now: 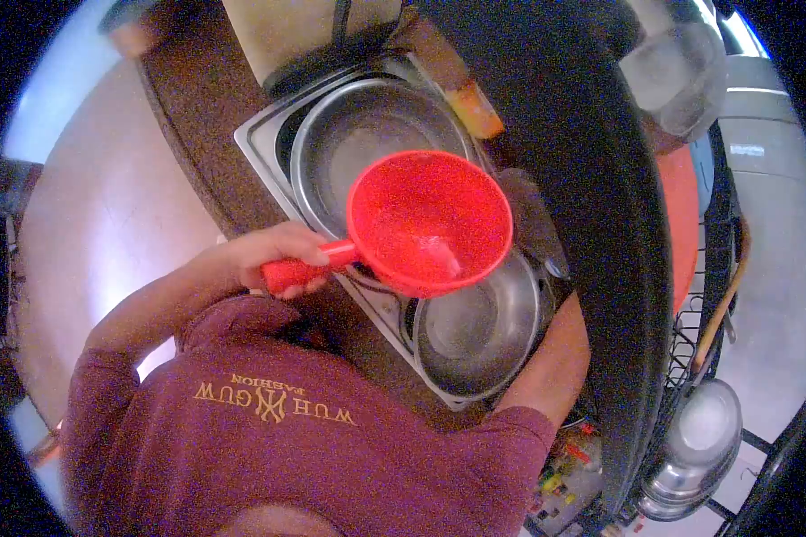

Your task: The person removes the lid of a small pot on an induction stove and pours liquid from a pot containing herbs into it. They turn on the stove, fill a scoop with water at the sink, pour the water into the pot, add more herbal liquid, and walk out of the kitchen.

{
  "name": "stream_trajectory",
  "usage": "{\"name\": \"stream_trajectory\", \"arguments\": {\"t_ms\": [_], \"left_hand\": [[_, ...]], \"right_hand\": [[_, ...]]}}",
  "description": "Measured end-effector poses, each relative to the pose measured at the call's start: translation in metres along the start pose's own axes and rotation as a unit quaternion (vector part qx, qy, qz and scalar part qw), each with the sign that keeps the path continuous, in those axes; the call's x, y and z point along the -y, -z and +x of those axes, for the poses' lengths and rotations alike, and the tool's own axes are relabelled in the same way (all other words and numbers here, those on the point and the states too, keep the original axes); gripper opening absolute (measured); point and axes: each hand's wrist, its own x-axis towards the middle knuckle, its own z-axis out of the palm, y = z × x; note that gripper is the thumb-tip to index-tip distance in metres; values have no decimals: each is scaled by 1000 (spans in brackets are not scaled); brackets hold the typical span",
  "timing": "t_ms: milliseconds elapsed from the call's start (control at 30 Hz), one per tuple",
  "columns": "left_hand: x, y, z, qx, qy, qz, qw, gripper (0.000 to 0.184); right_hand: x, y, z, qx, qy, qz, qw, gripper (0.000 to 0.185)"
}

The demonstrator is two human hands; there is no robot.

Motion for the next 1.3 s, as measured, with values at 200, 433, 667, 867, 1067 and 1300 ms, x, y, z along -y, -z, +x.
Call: {"name": "stream_trajectory", "arguments": {"t_ms": [200, 433, 667, 867, 1067, 1300], "left_hand": [[-11, 7, -16, -272, -217, 494, 797, 31], [-11, 33, -9, -371, -346, 686, 522, 46], [-30, 31, -19, -416, -363, 734, 395, 50], [-9, 17, -1, -369, -387, 559, 634, 36], [3, -10, 25, -171, -130, 158, 964, 25], [1, -23, 49, -173, -169, 171, 955, 22]], "right_hand": [[6, 2, -3, 6, 0, 0, 1000, 29], [4, 1, -2, 17, -3, -4, 1000, 29], [10, 12, -6, 35, 0, 28, 999, 29], [-6, -8, 4, 20, -8, -29, 999, 30], [16, 20, -17, 48, 40, -33, 997, 30], [35, -2, -49, 10, 12, -101, 995, 29]]}}
